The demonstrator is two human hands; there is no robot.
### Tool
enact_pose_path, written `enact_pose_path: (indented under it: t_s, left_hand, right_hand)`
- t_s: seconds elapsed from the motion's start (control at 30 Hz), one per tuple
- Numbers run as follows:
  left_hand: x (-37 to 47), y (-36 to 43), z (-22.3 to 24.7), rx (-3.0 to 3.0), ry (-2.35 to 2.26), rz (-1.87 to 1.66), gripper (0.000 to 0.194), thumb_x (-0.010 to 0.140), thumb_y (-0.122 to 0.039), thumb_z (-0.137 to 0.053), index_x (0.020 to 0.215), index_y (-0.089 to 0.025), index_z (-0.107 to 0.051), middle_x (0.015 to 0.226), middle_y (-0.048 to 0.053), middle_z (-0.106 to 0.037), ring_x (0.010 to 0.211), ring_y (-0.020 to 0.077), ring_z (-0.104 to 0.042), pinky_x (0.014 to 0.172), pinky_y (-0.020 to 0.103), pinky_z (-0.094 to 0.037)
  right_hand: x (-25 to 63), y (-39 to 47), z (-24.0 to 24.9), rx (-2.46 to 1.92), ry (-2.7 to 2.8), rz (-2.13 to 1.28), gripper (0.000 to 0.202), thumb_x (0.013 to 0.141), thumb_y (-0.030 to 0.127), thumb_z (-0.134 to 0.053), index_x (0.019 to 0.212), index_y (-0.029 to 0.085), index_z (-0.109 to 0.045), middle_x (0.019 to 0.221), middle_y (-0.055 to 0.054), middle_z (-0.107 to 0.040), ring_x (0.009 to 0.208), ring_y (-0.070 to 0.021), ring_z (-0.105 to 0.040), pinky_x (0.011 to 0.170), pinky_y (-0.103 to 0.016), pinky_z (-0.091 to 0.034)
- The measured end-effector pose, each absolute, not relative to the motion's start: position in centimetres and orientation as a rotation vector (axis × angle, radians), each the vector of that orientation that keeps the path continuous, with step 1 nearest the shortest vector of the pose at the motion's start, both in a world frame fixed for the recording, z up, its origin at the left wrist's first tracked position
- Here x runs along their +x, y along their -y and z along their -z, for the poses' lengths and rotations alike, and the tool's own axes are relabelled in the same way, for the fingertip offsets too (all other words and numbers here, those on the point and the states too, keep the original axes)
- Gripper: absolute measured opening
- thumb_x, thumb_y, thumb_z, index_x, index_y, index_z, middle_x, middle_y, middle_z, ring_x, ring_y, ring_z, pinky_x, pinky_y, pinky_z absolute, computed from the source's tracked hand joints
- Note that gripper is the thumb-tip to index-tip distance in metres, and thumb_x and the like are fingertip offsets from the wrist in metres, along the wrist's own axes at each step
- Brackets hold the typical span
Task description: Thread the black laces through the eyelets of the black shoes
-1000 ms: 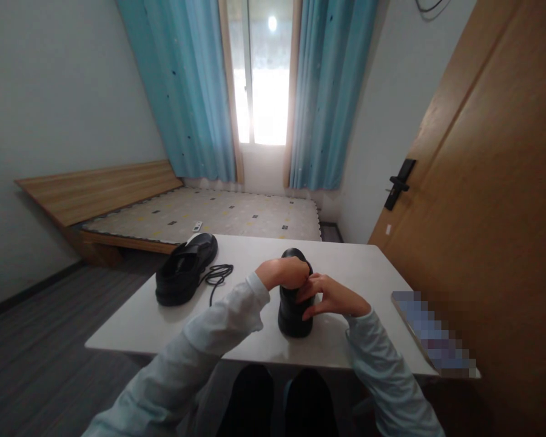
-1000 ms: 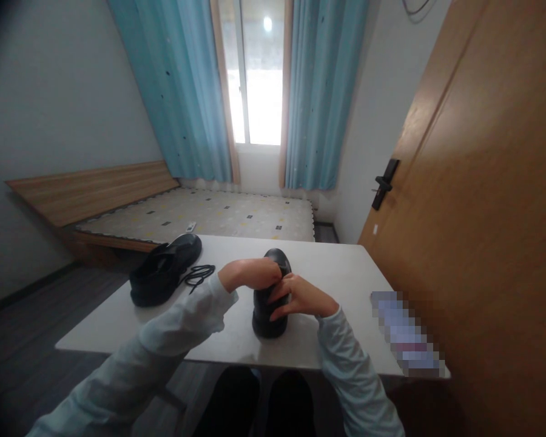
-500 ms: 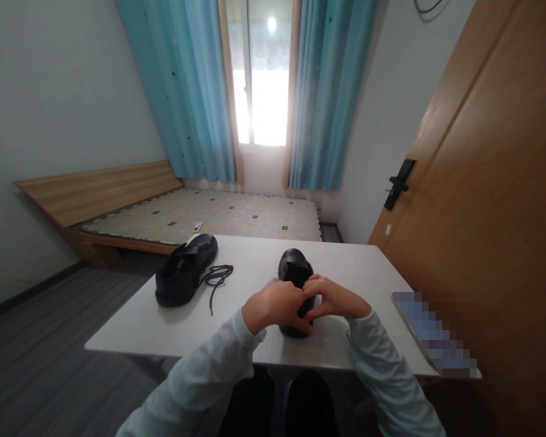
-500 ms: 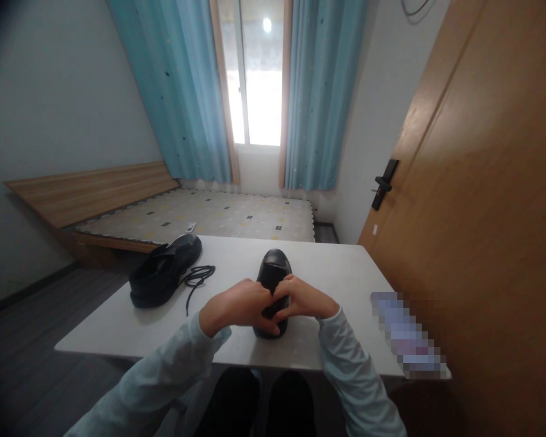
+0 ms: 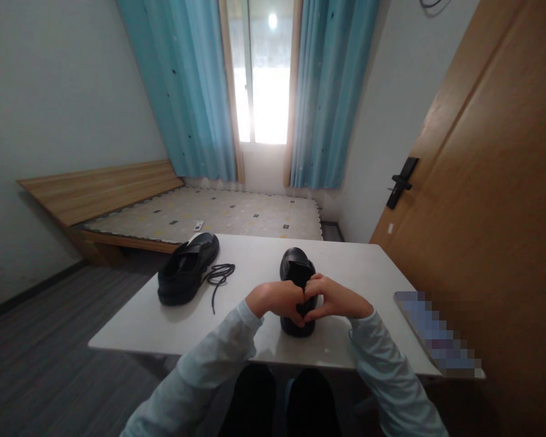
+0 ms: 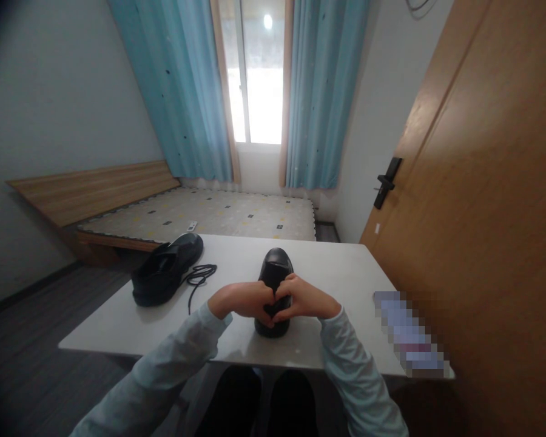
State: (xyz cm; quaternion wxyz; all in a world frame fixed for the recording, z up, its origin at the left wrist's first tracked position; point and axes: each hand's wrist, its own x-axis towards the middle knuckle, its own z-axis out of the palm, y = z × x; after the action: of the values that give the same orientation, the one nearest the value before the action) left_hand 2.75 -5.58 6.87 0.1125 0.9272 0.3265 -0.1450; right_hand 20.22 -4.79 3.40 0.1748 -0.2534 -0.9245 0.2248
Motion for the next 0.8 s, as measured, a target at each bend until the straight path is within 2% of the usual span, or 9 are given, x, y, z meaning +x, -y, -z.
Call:
enact_pose_path:
  t_s: [0.17, 0.33, 0.47, 0.8]
  left_hand:
    - [2.7, 5.3, -6.7, 2.702, -0.935, 0.326, 0.029, 0.07, -0.043, -0.071, 0.075, -0.015, -0.072, 0.061, 0.001, -0.064, 0.054, 0.0118, -0.054, 0.055, 0.022, -0.04]
    - [2.1, 5.1, -6.0, 2.624, -0.941, 0.135, 0.031, 0.069, -0.046, -0.071, 0.072, -0.015, -0.07, 0.055, -0.003, -0.057, 0.048, 0.0083, -0.046, 0.049, 0.021, -0.034]
    - [2.2, 5.3, -6.1, 2.643, -0.949, 0.14, 0.03, 0.072, -0.046, -0.068, 0.074, -0.016, -0.07, 0.06, -0.001, -0.061, 0.052, 0.0107, -0.051, 0.052, 0.022, -0.037]
    - [3.1, 5.6, -6.9, 2.722, -0.983, 0.445, 0.031, 0.076, -0.044, -0.064, 0.081, -0.014, -0.072, 0.075, 0.007, -0.071, 0.061, 0.016, -0.062, 0.054, 0.024, -0.043]
  right_hand:
    - [20.4, 4.7, -3.4, -0.691, 2.606, -0.661, 0.028, 0.065, 0.038, -0.079, 0.083, 0.018, -0.071, 0.078, 0.0, -0.071, 0.074, -0.0147, -0.061, 0.084, -0.032, -0.037]
    - [20.6, 4.4, -3.4, -0.679, 2.576, -0.667, 0.03, 0.066, 0.041, -0.077, 0.083, 0.018, -0.07, 0.08, -0.001, -0.071, 0.076, -0.0154, -0.061, 0.084, -0.031, -0.039]
    - [20.7, 4.3, -3.3, -0.664, 2.575, -0.675, 0.03, 0.067, 0.043, -0.076, 0.084, 0.018, -0.07, 0.082, -0.002, -0.071, 0.078, -0.0161, -0.062, 0.085, -0.032, -0.039]
    - [20.5, 4.5, -3.1, -0.642, 2.567, -0.635, 0.03, 0.066, 0.043, -0.077, 0.081, 0.018, -0.072, 0.076, -0.002, -0.07, 0.073, -0.0152, -0.061, 0.082, -0.031, -0.041]
